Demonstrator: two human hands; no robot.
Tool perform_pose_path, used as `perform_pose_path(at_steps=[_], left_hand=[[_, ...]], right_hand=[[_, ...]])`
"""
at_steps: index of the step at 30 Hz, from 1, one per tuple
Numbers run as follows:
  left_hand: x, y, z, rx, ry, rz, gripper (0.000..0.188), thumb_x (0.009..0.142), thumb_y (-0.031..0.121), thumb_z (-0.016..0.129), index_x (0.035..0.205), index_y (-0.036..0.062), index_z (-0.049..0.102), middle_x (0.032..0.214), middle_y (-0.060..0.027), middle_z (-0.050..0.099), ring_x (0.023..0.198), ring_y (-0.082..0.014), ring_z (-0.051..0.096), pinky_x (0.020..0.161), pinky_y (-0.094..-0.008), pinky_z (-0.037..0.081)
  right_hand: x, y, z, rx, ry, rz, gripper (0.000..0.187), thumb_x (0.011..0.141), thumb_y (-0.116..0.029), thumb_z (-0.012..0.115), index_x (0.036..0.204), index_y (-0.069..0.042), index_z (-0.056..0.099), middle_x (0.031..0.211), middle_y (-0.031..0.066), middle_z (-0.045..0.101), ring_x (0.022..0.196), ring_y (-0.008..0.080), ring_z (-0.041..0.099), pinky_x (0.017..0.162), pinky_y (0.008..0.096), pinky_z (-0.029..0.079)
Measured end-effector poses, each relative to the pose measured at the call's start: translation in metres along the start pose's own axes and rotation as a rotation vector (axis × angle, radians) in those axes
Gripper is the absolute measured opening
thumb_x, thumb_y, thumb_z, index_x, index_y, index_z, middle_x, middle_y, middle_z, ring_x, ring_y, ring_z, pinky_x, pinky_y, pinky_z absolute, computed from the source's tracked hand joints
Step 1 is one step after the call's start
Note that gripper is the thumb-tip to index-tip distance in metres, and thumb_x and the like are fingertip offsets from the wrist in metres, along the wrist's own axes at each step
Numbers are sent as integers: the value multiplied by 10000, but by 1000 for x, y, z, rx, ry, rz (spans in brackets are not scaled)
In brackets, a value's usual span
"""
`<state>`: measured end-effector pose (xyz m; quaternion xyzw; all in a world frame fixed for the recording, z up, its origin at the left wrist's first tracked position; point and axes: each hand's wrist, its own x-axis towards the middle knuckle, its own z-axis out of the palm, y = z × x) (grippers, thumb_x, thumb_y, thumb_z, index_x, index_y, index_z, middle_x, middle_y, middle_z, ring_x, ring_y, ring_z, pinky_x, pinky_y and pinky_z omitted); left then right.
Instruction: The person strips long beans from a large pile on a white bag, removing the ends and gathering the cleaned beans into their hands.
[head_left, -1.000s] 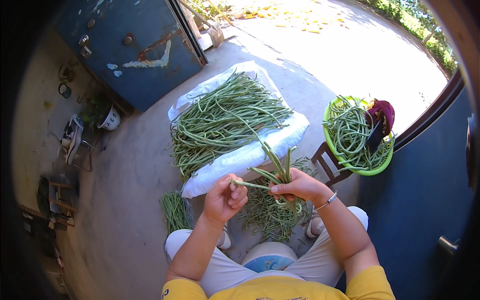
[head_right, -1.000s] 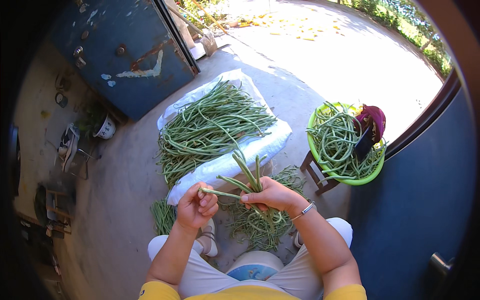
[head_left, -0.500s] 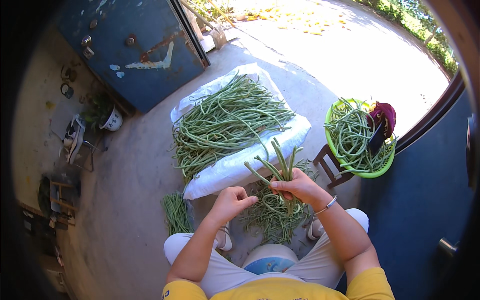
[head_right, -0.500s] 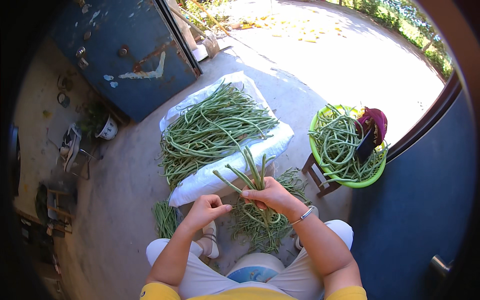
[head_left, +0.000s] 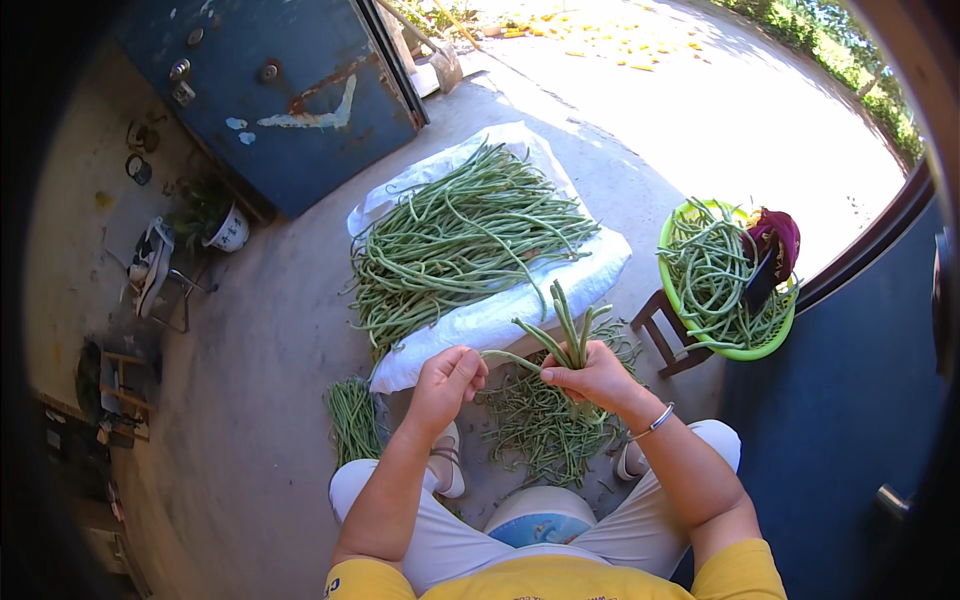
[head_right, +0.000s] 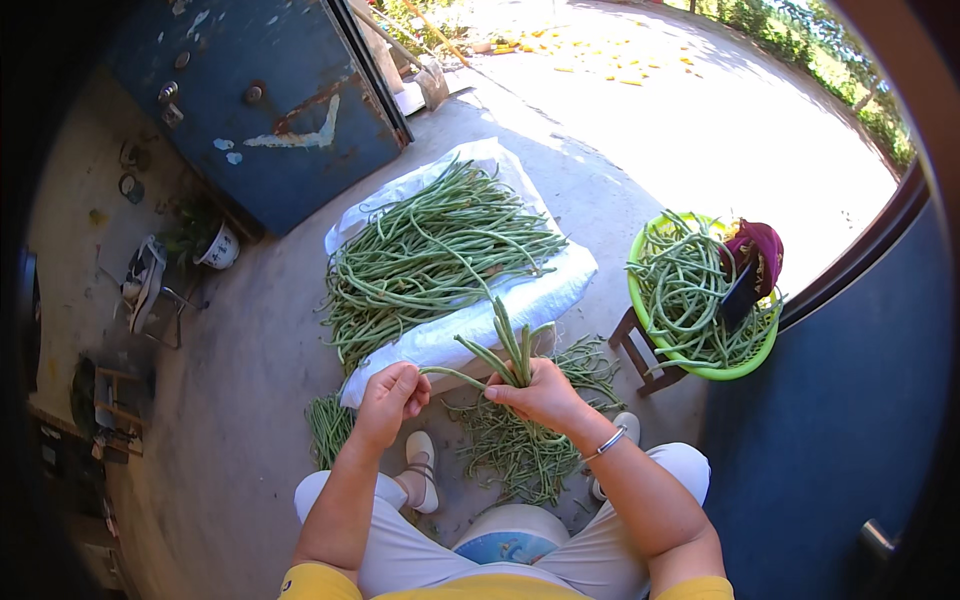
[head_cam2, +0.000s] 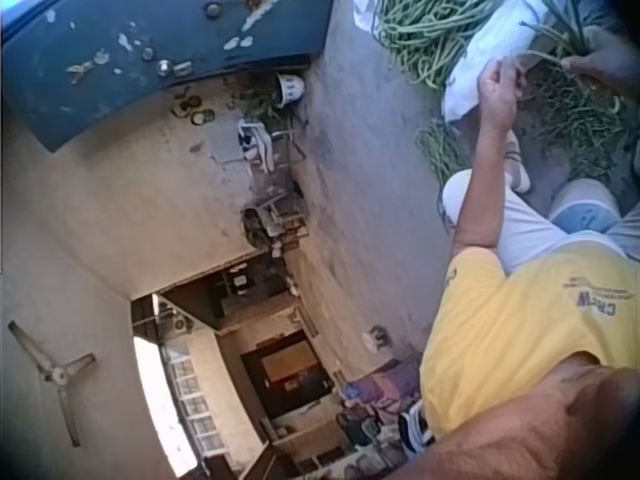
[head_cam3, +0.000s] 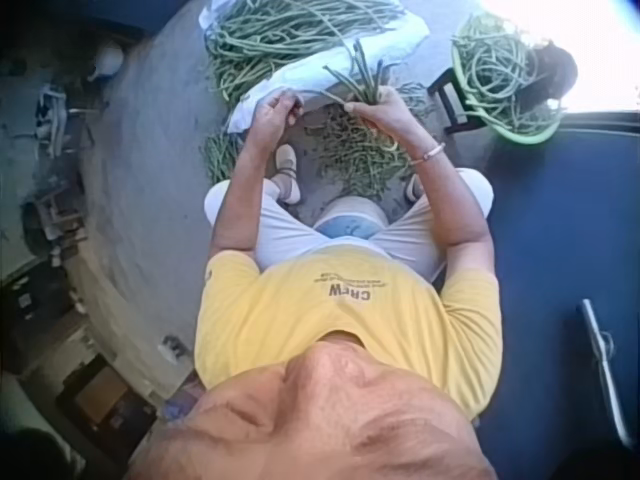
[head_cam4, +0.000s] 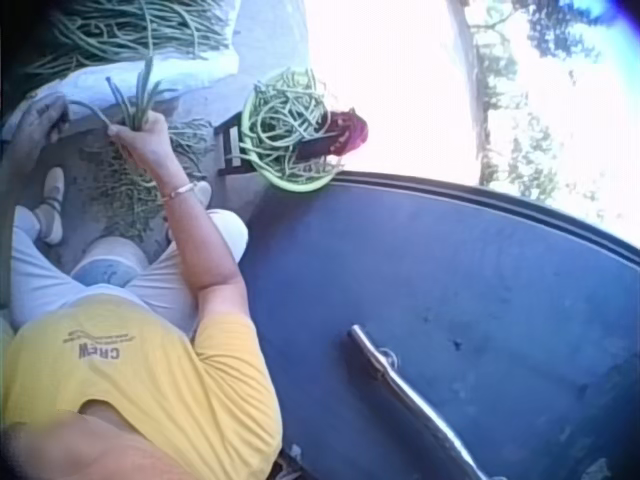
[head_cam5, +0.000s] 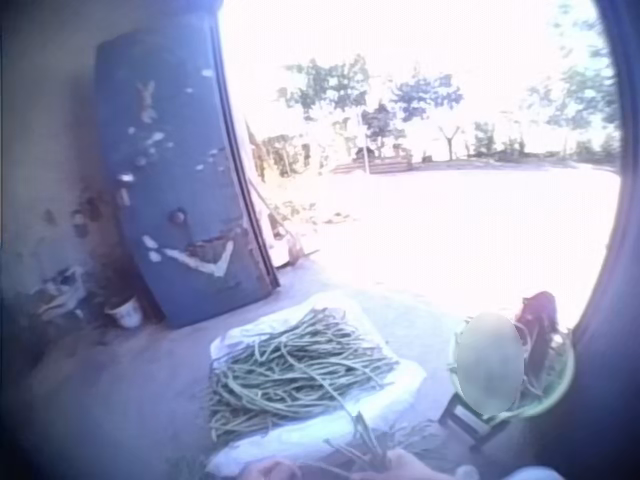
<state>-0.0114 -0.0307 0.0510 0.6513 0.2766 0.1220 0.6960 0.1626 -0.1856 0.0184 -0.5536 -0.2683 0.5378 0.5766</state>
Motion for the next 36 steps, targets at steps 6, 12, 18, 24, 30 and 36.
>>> perform_pose_path(at_steps=[6, 12, 18, 24, 30, 36], left_hand=[[2, -3, 2, -129, 22, -62, 293, 926, 324, 450, 816, 69, 542, 675, -13, 561, 518, -50, 459, 458, -174, 344], [8, -23, 10, -201, -40, -4, 299, 935, 325, 433, 900, 50, 544, 818, -45, 598, 651, -84, 521, 563, -203, 410], [-3, -43, 45, -186, -183, -66, 162, 882, 133, 545, 976, 1, 548, 818, -58, 612, 747, -117, 579, 683, -233, 450], [4, -30, 15, -191, -12, -50, 113, 880, 109, 530, 908, 7, 572, 715, -47, 592, 654, -116, 549, 640, -235, 441], [-1, -25, -23, -118, 50, 38, 130, 895, 109, 493, 905, 1, 565, 673, -36, 550, 637, -116, 518, 615, -248, 424], [-5, -25, -34, -529, 67, 95, 141, 915, 140, 457, 887, 31, 542, 623, -20, 485, 562, -113, 456, 553, -241, 383]], right_hand=[[-3, -5, 3, -6, -60, 104, 187, 780, -160, 692, 857, -13, 606, 614, -2, 539, 435, 53, 436, 377, 208, 316], [1, 1, 9, 280, -51, 128, 217, 798, -172, 671, 924, -26, 571, 707, 45, 596, 417, 60, 433, 366, 201, 319], [5, 3, 14, 471, 65, 75, 174, 844, -186, 618, 866, -43, 520, 719, 52, 596, 423, 66, 445, 369, 207, 332], [6, 1, -4, 638, 305, 13, 213, 924, -259, 470, 870, -55, 498, 649, 55, 560, 414, 104, 443, 384, 238, 344], [-6, -12, -24, 568, 232, 5, 134, 895, -152, 524, 965, -38, 534, 718, 62, 593, 580, 149, 593, 498, 279, 507], [-9, -18, -34, 454, 131, 50, 137, 881, -143, 552, 944, -25, 577, 692, 47, 593, 532, 105, 559, 441, 230, 448]])
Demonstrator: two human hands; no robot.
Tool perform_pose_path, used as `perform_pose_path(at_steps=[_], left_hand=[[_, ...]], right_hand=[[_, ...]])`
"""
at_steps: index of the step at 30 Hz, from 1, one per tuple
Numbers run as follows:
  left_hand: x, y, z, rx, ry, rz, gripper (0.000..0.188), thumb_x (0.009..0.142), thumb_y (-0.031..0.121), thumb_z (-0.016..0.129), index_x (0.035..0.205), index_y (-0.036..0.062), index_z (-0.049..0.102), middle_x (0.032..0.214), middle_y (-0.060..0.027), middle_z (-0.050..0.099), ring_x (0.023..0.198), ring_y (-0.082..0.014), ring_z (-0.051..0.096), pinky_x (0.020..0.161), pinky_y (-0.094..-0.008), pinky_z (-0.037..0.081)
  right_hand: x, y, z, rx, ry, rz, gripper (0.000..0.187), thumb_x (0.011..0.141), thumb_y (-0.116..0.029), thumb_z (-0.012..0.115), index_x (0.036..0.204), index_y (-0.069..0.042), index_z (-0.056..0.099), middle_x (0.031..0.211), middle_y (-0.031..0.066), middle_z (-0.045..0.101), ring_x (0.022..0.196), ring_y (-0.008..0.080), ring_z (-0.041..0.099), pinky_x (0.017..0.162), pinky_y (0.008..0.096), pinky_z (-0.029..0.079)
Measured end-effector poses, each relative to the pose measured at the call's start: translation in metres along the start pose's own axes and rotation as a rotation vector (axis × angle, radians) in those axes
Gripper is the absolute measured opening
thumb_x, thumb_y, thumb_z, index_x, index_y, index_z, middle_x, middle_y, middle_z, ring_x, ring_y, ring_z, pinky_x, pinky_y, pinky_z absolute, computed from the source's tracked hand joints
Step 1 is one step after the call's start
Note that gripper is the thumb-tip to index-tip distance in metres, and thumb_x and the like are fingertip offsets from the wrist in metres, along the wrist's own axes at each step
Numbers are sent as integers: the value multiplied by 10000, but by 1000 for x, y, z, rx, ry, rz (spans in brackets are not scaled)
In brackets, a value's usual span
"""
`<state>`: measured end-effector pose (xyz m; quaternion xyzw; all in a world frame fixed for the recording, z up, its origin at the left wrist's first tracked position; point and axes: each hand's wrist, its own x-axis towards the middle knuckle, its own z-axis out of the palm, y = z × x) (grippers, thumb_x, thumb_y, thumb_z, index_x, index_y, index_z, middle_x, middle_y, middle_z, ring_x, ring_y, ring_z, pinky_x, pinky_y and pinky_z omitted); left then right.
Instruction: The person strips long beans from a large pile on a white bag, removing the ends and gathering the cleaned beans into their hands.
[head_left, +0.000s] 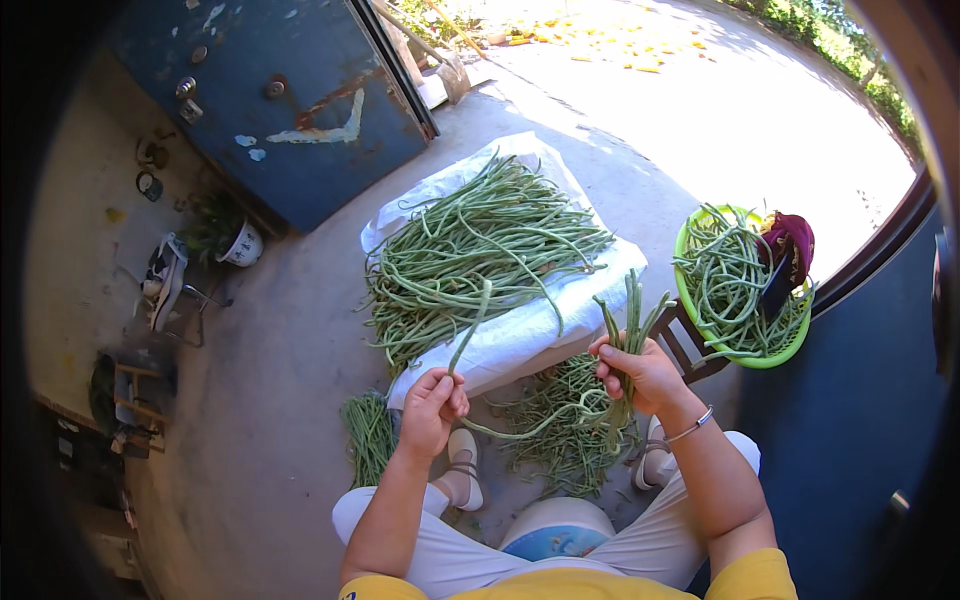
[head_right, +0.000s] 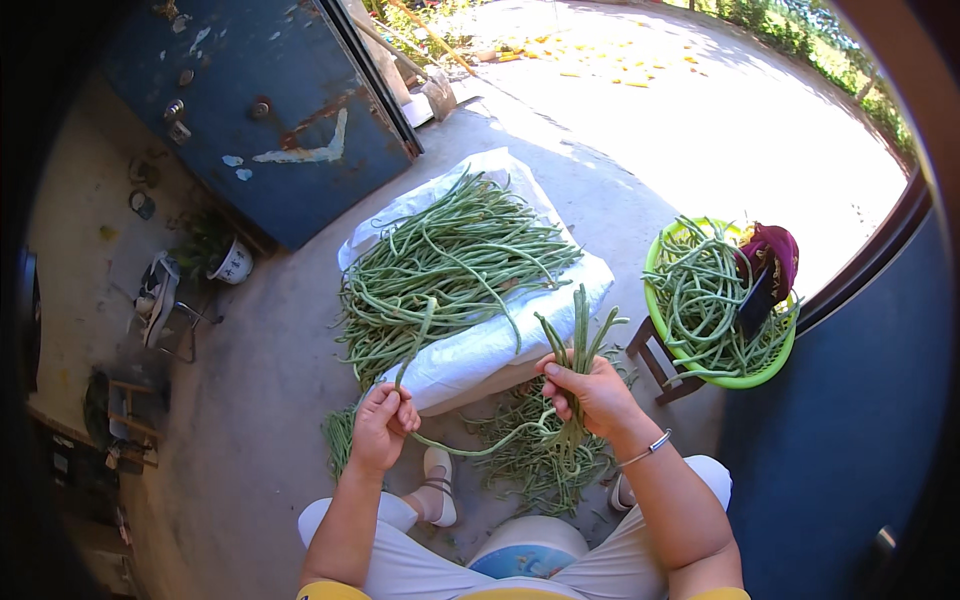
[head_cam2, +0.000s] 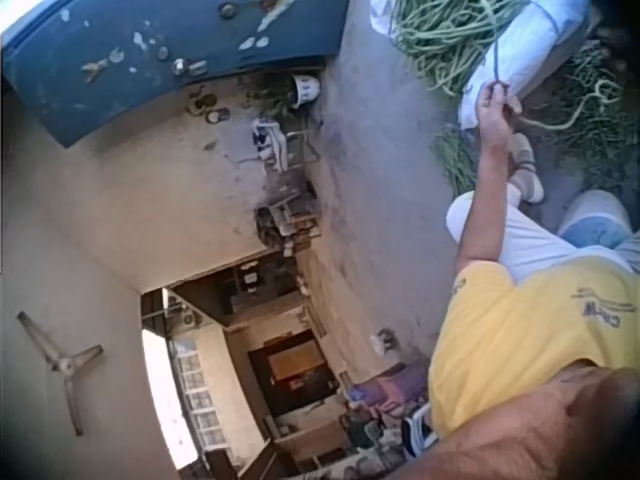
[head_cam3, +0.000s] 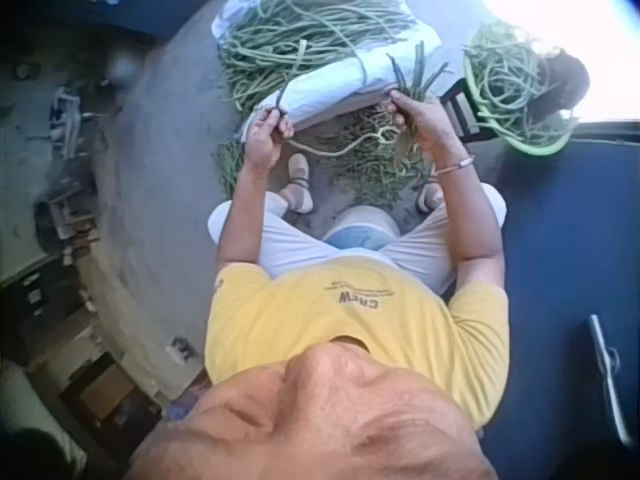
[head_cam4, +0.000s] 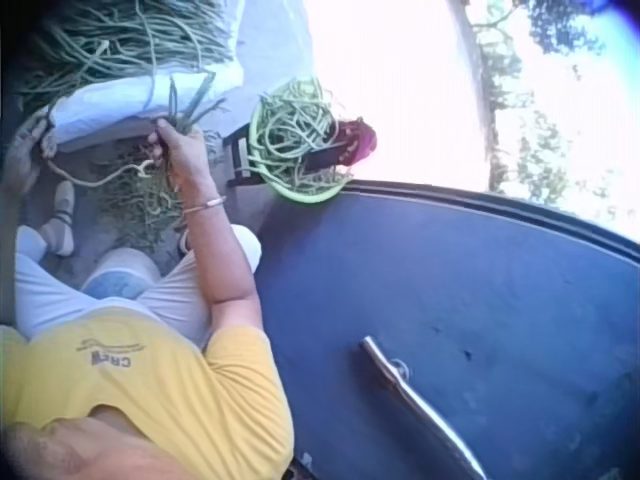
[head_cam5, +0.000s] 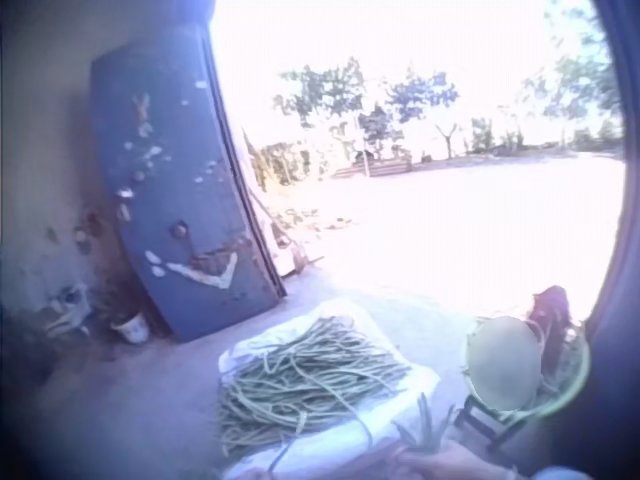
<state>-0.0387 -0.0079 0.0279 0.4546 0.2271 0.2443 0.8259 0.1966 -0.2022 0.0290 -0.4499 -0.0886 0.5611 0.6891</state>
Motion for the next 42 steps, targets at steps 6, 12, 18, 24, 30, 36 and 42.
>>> perform_pose_path(at_steps=[6, 12, 18, 24, 30, 36, 42], left_hand=[[2, 27, -19, -313, 230, 133, 156, 916, 203, 452, 887, 77, 540, 570, 37, 385, 422, -62, 274, 398, -215, 238], [-4, 66, -60, -359, 346, 354, 175, 914, 206, 444, 853, 74, 542, 557, 39, 375, 416, -55, 255, 397, -213, 220], [-14, 78, -72, -384, 269, 259, 169, 907, 206, 459, 857, 69, 545, 552, 30, 380, 409, -64, 261, 395, -219, 228], [-11, 13, -17, -284, -62, -169, 167, 917, 199, 445, 875, 48, 504, 580, 1, 412, 426, -65, 311, 412, -214, 262], [-15, -29, 20, -231, -109, -373, 157, 926, 169, 431, 886, 36, 502, 594, -6, 437, 435, -57, 328, 415, -200, 284], [-12, -44, 41, -59, -98, -460, 158, 919, 161, 449, 859, 36, 524, 586, -6, 456, 433, -55, 332, 410, -190, 290], [-10, -36, 42, 62, -157, -473, 187, 919, 164, 465, 934, 14, 575, 617, -6, 500, 448, -45, 370, 418, -176, 309]], right_hand=[[0, -24, -3, -53, 42, 8, 175, 895, -188, 535, 917, -19, 575, 594, 3, 521, 425, 70, 440, 379, 204, 336], [-3, -22, 1, -277, 20, 92, 218, 892, -213, 539, 907, 0, 584, 567, 10, 504, 404, 81, 428, 368, 212, 329], [-6, -18, 1, -232, 77, 71, 226, 900, -199, 516, 933, 16, 574, 554, 15, 492, 409, 96, 431, 387, 227, 362], [6, 7, 1, 10, -40, 29, 185, 911, -149, 477, 971, 20, 525, 615, 69, 556, 558, 201, 590, 490, 292, 495], [18, 50, 34, -29, -2, -17, 217, 868, -154, 576, 1034, -16, 554, 607, 11, 515, 471, 87, 483, 418, 215, 393], [15, 58, 54, -178, -29, -16, 245, 861, -203, 597, 991, 5, 603, 581, -11, 507, 445, 59, 445, 396, 196, 337], [23, 48, 36, -16, 101, -56, 213, 870, -211, 581, 915, -5, 606, 575, -11, 499, 441, 70, 446, 400, 204, 346]])
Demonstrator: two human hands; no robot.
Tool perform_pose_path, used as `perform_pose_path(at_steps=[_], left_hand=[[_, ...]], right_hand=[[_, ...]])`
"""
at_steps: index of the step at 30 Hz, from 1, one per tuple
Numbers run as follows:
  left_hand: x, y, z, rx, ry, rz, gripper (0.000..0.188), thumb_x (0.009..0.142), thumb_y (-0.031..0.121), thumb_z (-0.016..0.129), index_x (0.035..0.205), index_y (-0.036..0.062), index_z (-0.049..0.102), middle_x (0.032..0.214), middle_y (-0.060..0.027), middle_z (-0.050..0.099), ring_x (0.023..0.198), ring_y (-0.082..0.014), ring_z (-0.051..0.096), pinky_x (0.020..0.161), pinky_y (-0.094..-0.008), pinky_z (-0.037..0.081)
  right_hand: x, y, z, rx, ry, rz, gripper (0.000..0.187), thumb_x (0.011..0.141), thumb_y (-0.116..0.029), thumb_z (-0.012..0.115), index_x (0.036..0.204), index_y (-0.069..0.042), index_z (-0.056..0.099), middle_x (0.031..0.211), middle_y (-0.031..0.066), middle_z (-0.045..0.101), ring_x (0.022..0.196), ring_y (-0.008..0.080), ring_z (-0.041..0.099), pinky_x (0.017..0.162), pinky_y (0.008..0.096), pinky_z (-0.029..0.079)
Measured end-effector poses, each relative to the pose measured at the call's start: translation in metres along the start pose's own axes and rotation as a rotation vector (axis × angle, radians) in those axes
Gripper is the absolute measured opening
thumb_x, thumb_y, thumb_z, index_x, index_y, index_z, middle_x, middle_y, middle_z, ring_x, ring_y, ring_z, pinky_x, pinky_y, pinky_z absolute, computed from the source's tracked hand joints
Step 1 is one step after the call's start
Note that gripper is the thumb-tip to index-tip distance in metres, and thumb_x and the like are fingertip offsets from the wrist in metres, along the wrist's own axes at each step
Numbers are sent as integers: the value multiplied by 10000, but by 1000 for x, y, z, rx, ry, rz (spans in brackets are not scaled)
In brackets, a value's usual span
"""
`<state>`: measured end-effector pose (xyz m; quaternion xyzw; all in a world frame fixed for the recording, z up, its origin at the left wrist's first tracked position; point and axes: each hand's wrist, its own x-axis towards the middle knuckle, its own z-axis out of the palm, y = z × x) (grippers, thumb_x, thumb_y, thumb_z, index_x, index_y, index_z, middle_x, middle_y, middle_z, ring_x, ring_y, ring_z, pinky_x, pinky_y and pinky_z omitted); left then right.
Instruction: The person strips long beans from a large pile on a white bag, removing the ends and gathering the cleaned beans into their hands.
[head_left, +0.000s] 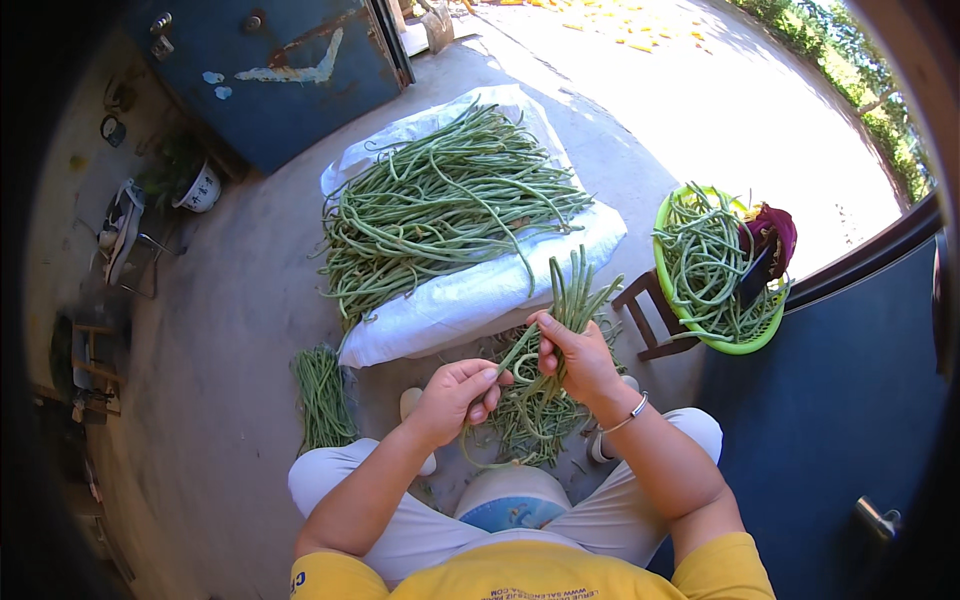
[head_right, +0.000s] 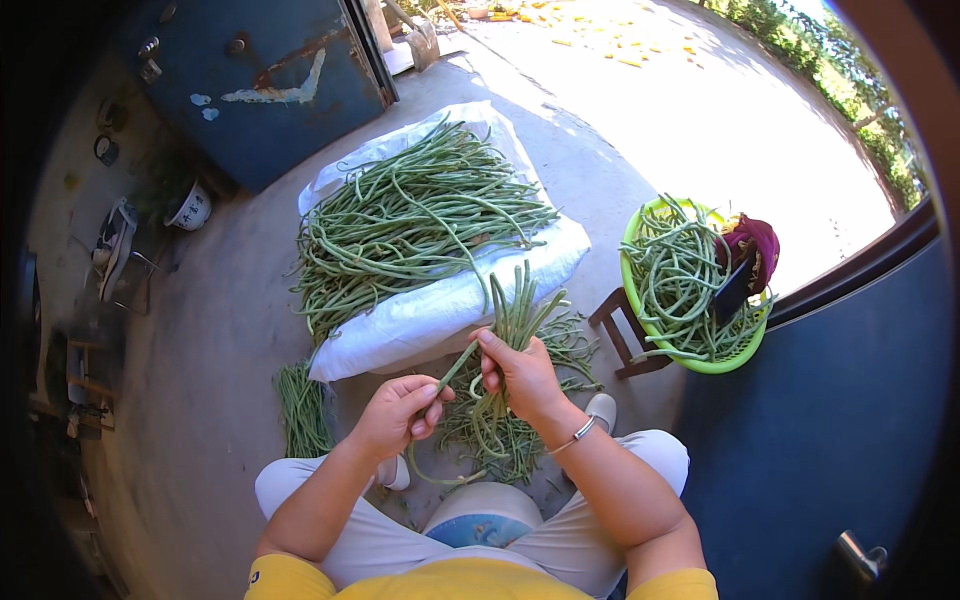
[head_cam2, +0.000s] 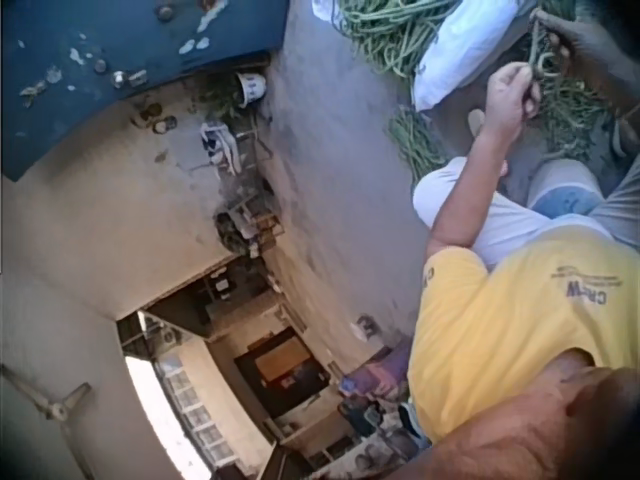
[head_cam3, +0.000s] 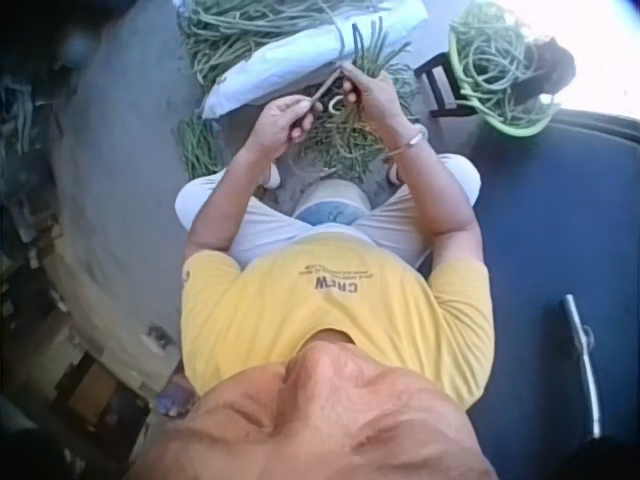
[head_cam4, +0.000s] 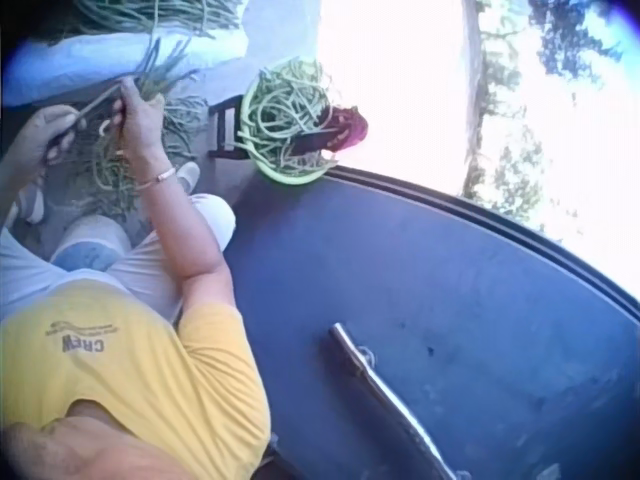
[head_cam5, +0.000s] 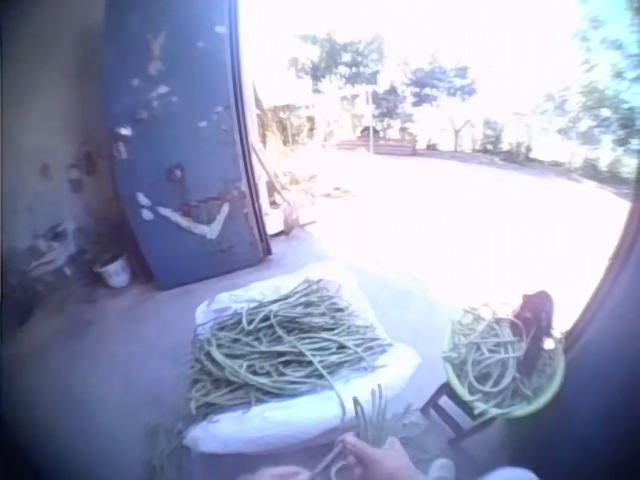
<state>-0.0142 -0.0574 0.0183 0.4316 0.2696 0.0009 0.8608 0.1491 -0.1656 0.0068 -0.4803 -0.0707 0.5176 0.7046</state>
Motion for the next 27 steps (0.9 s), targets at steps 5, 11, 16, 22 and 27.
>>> perform_pose_path(at_steps=[5, 11, 16, 22, 27], left_hand=[[-5, 0, 1, 152, -2, 52, 169, 909, 143, 487, 932, 7, 585, 623, -11, 519, 462, -43, 392, 425, -171, 319], [2, 0, -1, 97, -13, -4, 163, 896, 127, 506, 942, -3, 593, 647, -12, 543, 489, -45, 428, 452, -176, 357], [-6, 15, -16, 262, -11, -26, 202, 883, 108, 519, 1031, -6, 595, 712, -4, 575, 575, -40, 477, 537, -175, 405], [-18, 16, -30, 41, -64, 29, 266, 838, 61, 557, 1091, -20, 560, 756, -57, 601, 652, -106, 560, 612, -211, 461], [-23, 21, -35, -154, -130, 143, 356, 814, 30, 554, 1164, -12, 507, 778, -83, 605, 685, -137, 571, 647, -243, 465]], right_hand=[[-3, -1, -3, 57, 5, 32, 198, 871, -216, 580, 910, -24, 600, 584, -8, 503, 457, 77, 454, 411, 211, 362], [-2, -2, -10, 91, 64, -44, 190, 875, -214, 574, 908, -29, 600, 587, -7, 508, 462, 83, 458, 421, 221, 372], [11, -36, -40, 264, 194, -238, 190, 881, -216, 568, 934, -34, 575, 587, -12, 493, 465, 86, 447, 430, 238, 362], [18, -60, -83, 369, 292, -361, 208, 886, -246, 559, 974, -58, 545, 609, -24, 462, 492, 77, 426, 454, 239, 353], [20, -67, -99, 403, 396, -402, 207, 882, -251, 566, 968, -65, 539, 617, -22, 453, 494, 81, 420, 453, 240, 350]])
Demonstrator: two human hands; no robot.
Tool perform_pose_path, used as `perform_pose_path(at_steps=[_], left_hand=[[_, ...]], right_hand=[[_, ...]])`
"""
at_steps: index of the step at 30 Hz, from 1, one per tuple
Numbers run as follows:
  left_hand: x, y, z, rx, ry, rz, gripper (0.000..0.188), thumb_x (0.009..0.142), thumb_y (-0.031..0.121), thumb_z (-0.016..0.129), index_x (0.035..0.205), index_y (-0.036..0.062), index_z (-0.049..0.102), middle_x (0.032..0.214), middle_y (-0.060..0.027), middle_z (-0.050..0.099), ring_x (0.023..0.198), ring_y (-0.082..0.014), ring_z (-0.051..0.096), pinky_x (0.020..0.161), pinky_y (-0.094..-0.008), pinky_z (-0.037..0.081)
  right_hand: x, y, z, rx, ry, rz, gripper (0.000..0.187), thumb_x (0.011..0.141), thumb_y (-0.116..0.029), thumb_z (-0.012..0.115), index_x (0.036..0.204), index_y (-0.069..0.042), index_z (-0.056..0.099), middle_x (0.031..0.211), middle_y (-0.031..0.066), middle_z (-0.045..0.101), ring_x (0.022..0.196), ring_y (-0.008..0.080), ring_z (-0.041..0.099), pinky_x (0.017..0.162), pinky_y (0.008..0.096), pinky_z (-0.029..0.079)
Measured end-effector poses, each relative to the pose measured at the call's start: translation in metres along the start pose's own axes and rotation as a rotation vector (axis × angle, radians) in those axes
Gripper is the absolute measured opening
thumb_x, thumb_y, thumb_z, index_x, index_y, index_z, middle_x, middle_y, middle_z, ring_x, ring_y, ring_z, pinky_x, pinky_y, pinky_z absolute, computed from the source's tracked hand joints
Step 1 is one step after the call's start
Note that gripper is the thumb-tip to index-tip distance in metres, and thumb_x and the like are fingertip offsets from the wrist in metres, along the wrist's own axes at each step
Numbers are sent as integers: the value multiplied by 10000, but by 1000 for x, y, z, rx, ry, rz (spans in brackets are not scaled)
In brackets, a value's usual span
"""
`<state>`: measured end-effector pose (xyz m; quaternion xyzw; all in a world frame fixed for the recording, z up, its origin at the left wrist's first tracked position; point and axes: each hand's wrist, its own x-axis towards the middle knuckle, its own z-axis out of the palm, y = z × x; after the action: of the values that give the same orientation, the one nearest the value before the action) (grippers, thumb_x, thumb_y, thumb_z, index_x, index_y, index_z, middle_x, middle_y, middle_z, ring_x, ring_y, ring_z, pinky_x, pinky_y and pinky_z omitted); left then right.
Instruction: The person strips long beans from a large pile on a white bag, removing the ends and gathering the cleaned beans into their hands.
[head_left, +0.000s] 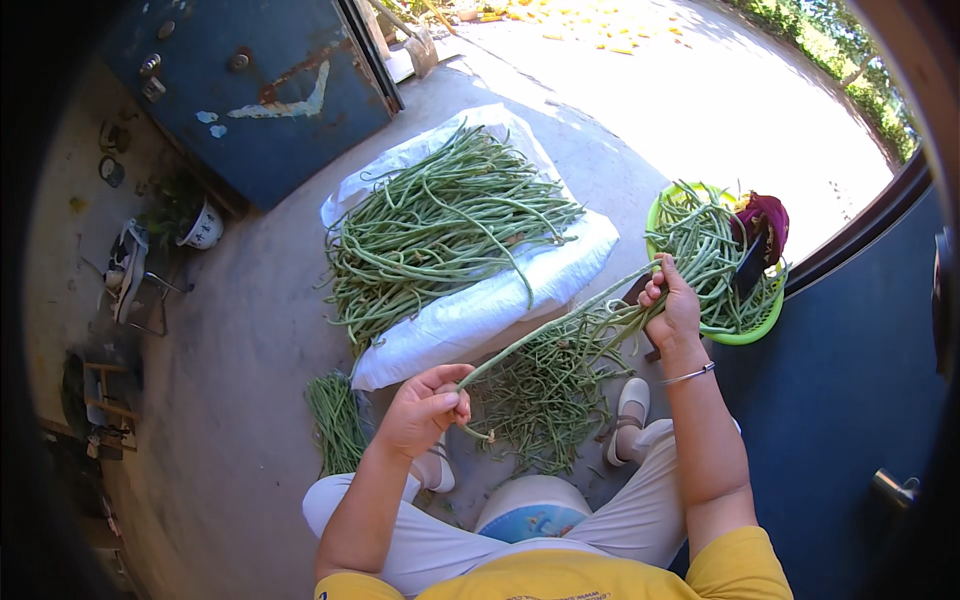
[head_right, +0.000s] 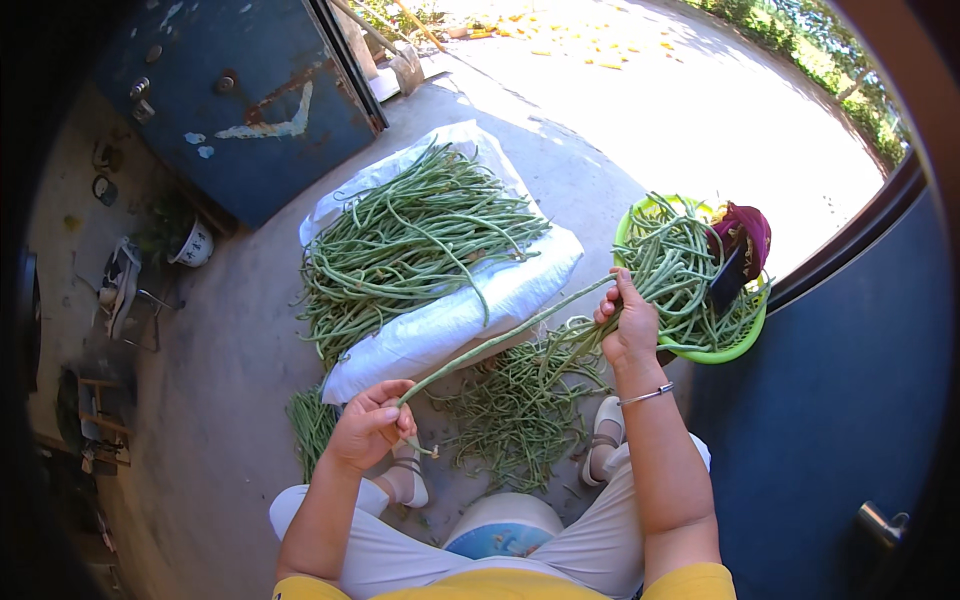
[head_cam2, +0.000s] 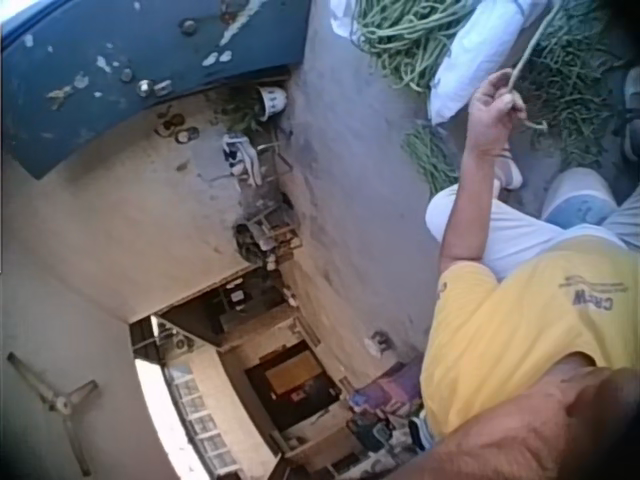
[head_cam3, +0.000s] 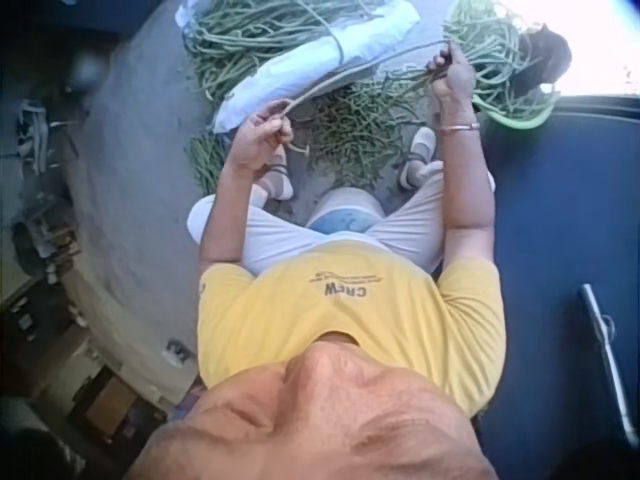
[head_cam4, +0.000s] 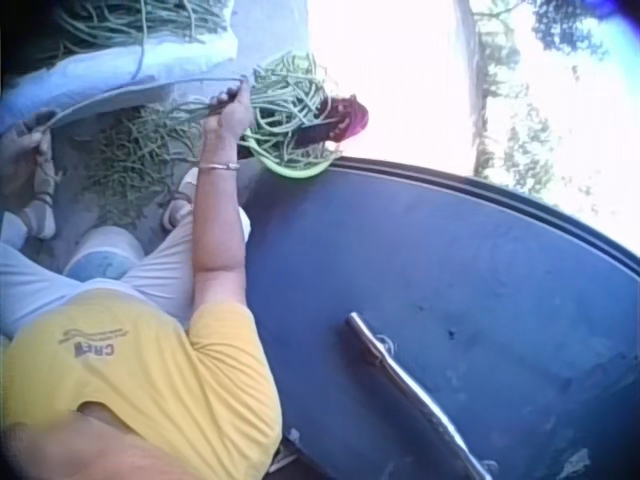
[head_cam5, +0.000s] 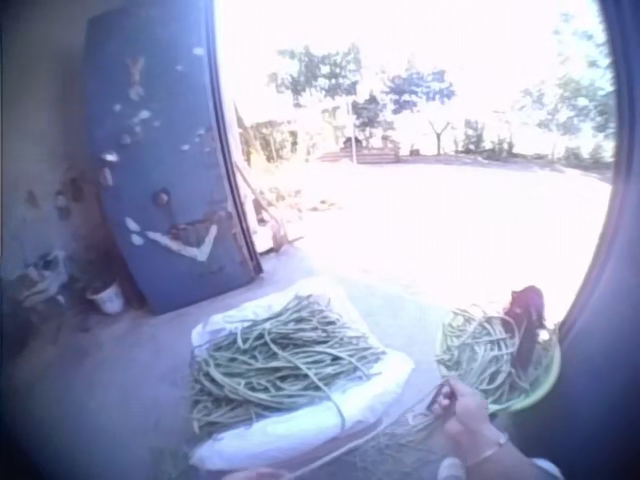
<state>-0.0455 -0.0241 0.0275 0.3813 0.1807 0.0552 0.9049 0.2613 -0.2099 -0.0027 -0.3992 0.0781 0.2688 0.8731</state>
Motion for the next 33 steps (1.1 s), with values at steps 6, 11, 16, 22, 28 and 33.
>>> perform_pose_path(at_steps=[6, 11, 16, 22, 28, 33], left_hand=[[1, 6, -5, -234, -14, 112, 346, 822, 18, 510, 1167, 37, 512, 854, -91, 601, 703, -146, 554, 667, -301, 434], [-1, 6, -16, -381, -46, 240, 290, 847, 28, 461, 1126, 34, 536, 954, -119, 573, 749, -167, 535, 666, -297, 422], [-5, 24, -2, -378, 77, 302, 314, 825, -5, 450, 1128, -2, 533, 1009, -149, 590, 878, -203, 595, 755, -311, 500], [0, 17, -14, 323, 523, 450, 213, 892, 103, 509, 1063, -15, 556, 911, -104, 620, 705, -122, 601, 604, -215, 492], [-7, 27, -30, 160, 455, 395, 250, 923, 207, 482, 936, -15, 597, 696, -28, 569, 507, -44, 463, 426, -169, 359], [-6, 28, -37, 312, 558, 303, 188, 897, 170, 524, 857, 6, 606, 657, -1, 548, 500, -41, 454, 425, -166, 344]], right_hand=[[7, -8, -6, 34, 31, -44, 177, 888, -235, 555, 950, -70, 535, 614, -19, 452, 486, 79, 411, 443, 232, 341], [5, 1, -2, -30, 61, -38, 179, 883, -228, 562, 953, -66, 538, 609, -18, 456, 483, 81, 418, 439, 236, 345], [7, 14, -5, -96, 66, -24, 177, 879, -225, 568, 944, -61, 545, 602, -20, 457, 469, 81, 423, 423, 239, 353], [-4, 19, 8, -177, 40, -57, 200, 874, -233, 579, 955, -52, 553, 593, -24, 455, 459, 72, 424, 416, 223, 346], [-4, 11, 8, -153, 26, -95, 188, 883, -225, 566, 961, -55, 549, 595, -25, 459, 455, 67, 421, 415, 213, 345], [-3, -1, 5, -112, -7, -112, 167, 889, -221, 554, 949, -65, 546, 610, -18, 483, 449, 63, 431, 408, 206, 347]])
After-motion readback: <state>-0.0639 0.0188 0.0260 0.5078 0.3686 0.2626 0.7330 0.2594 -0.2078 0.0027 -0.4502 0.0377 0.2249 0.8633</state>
